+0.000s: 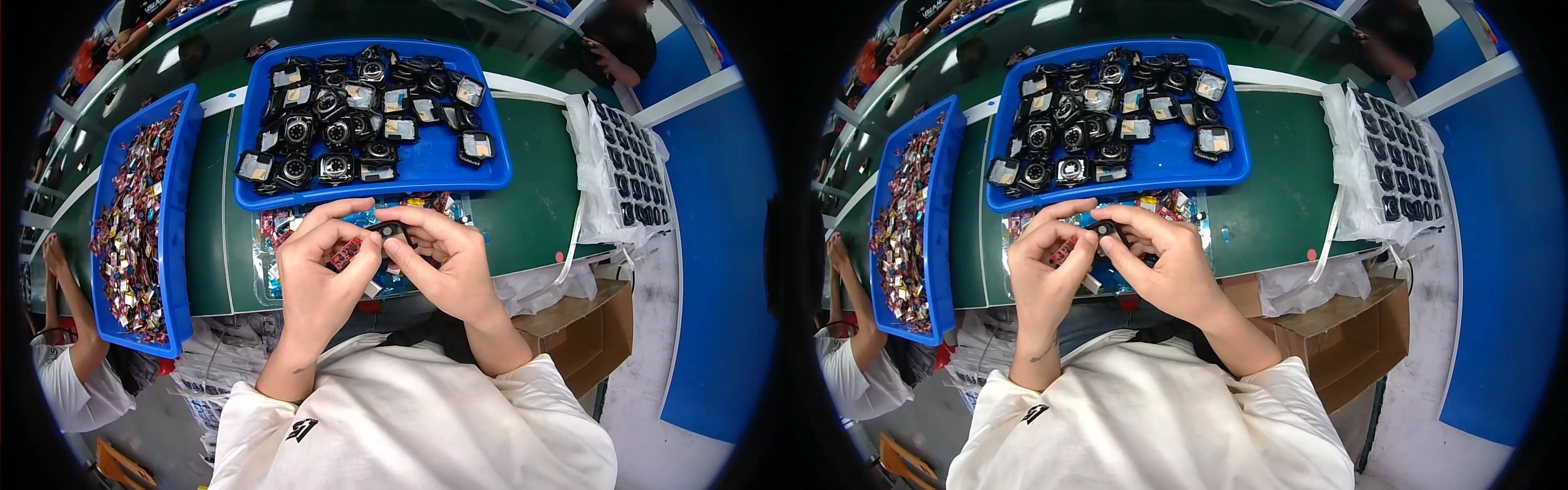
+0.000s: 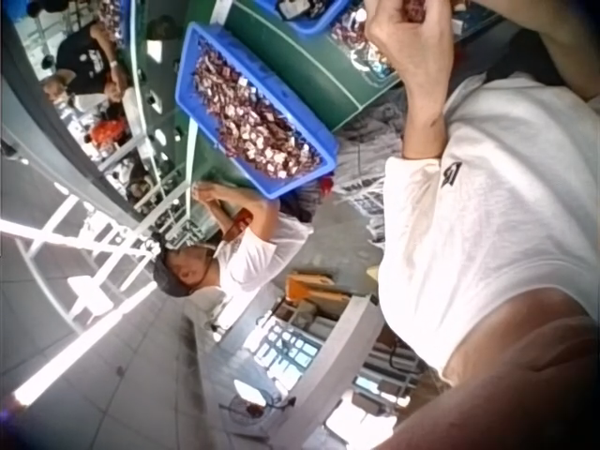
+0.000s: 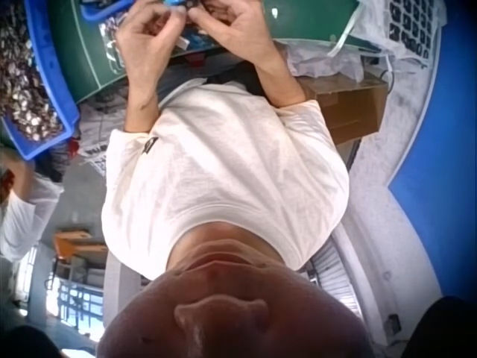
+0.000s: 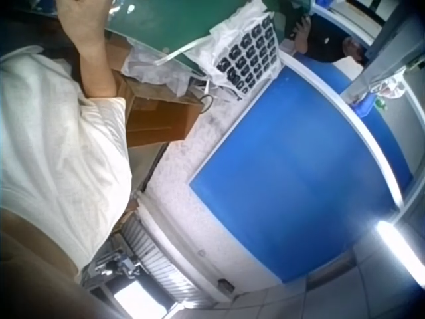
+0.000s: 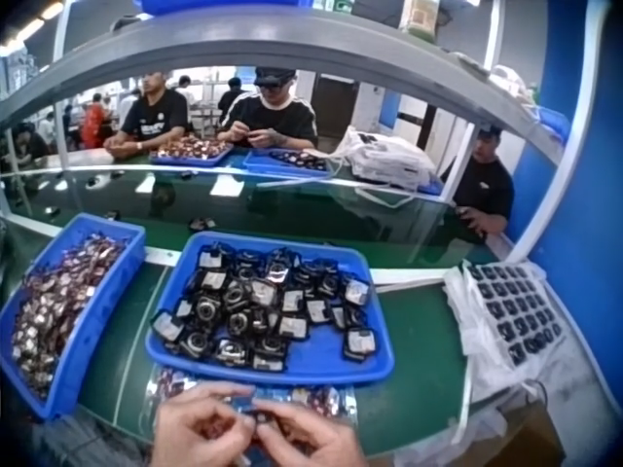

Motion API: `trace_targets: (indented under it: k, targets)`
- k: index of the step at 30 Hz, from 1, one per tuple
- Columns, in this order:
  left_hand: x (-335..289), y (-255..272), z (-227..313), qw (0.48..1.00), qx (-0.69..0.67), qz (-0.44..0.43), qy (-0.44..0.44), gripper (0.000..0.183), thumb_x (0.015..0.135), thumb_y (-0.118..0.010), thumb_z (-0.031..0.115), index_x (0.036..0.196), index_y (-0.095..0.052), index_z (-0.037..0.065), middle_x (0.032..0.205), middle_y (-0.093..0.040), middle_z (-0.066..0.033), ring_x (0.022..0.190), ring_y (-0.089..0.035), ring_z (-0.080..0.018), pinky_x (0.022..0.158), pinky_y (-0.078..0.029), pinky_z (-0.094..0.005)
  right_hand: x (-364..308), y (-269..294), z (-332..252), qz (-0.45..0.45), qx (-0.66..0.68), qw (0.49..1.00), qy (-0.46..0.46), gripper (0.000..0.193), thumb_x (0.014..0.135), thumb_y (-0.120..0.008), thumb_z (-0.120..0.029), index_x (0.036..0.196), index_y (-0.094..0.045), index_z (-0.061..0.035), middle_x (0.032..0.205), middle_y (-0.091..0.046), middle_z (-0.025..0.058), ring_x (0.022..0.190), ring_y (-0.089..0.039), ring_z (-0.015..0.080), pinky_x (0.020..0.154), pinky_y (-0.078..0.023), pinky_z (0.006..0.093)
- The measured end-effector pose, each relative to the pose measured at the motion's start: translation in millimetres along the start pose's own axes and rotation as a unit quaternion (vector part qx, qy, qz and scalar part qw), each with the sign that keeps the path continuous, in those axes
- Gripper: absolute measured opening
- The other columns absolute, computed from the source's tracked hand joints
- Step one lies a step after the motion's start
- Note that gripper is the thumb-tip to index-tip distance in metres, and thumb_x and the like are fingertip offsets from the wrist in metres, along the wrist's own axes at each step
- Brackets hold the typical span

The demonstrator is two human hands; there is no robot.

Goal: Manually assembling small electronic components on a factory line.

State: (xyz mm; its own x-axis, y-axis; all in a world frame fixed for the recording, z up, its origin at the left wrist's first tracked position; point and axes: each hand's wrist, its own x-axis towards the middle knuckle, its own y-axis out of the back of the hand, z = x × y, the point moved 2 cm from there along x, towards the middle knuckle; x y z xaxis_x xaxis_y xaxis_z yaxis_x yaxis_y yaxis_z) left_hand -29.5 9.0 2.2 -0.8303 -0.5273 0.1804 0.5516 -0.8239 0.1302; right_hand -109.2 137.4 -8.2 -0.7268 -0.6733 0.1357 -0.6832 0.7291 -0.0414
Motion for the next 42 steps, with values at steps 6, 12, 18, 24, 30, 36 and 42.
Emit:
trace_targets:
  k: [6,12,18,24,30,36,42]
  targets:
    - [-2,-2,1,1.0,0.002,-0.005,0.002,0.004,0.078,-0.067,-0.001,0.081,-0.068,-0.005,0.107,-0.065,-0.013,0.065,-0.055,-0.0029,0.056,-0.043,-0.017,1,-1,-2,0.025,-0.027,0.998,0.045,0.021,0.086,-0.062,0.0,0.107,-0.064,0.0041,0.088,-0.069,0.0086,0.07,-0.062,0.0048,0.06,-0.05,0.0198]
    - [-10,-6,2,0.997,-0.073,-0.002,0.023,0.009,0.078,-0.069,-0.004,0.087,-0.069,-0.006,0.11,-0.063,-0.0153,0.073,-0.063,-0.008,0.061,-0.05,-0.0182,-1,0,-1,0.071,-0.042,0.992,0.095,0.017,0.085,-0.063,0.001,0.102,-0.064,0.0046,0.085,-0.069,0.0074,0.071,-0.063,0.0059,0.061,-0.051,0.0194]
    - [-16,6,0,0.999,-0.05,-0.004,0.001,0.009,0.079,-0.069,-0.005,0.087,-0.068,-0.007,0.106,-0.063,-0.0149,0.074,-0.063,-0.0097,0.061,-0.05,-0.0189,3,4,3,0.07,0.076,0.994,0.035,0.016,0.083,-0.064,0.004,0.099,-0.06,0.005,0.09,-0.066,0.0085,0.08,-0.064,0.0085,0.068,-0.053,0.0203]
    - [-16,15,-3,0.984,-0.131,-0.095,0.068,0.006,0.082,-0.067,-0.004,0.087,-0.068,-0.005,0.085,-0.066,-0.0083,0.072,-0.061,-0.0084,0.062,-0.049,-0.0193,2,0,2,0.049,0.121,0.991,0.035,0.013,0.08,-0.064,0.007,0.092,-0.059,0.0038,0.092,-0.066,0.0089,0.08,-0.063,0.0079,0.07,-0.053,0.0211]
    - [-18,11,-8,0.963,-0.216,-0.075,0.144,0.005,0.082,-0.068,-0.004,0.087,-0.066,-0.006,0.08,-0.067,-0.0082,0.073,-0.063,-0.0094,0.066,-0.051,-0.0206,-4,-3,3,0.063,0.012,0.994,0.085,0.014,0.078,-0.064,0.006,0.089,-0.058,0.0018,0.094,-0.066,0.0098,0.078,-0.064,0.0087,0.069,-0.054,0.0225]
    - [-13,9,-10,0.969,-0.202,-0.053,0.129,0.007,0.081,-0.069,-0.004,0.085,-0.064,-0.005,0.082,-0.068,-0.0096,0.075,-0.064,-0.0097,0.068,-0.052,-0.0199,-2,-2,7,0.034,0.073,0.993,0.084,0.022,0.078,-0.069,0.004,0.094,-0.055,0.0029,0.099,-0.066,0.0136,0.087,-0.065,0.0121,0.074,-0.055,0.0249]
    - [-11,5,-14,0.988,-0.12,0.006,0.094,0.016,0.077,-0.074,-0.002,0.08,-0.058,-0.001,0.076,-0.064,-0.0042,0.067,-0.058,-0.0049,0.062,-0.047,-0.0175,0,7,-1,0.021,0.0,0.999,0.043,0.018,0.079,-0.069,0.007,0.09,-0.055,0.0043,0.095,-0.067,0.0201,0.089,-0.067,0.02,0.075,-0.055,0.0279]
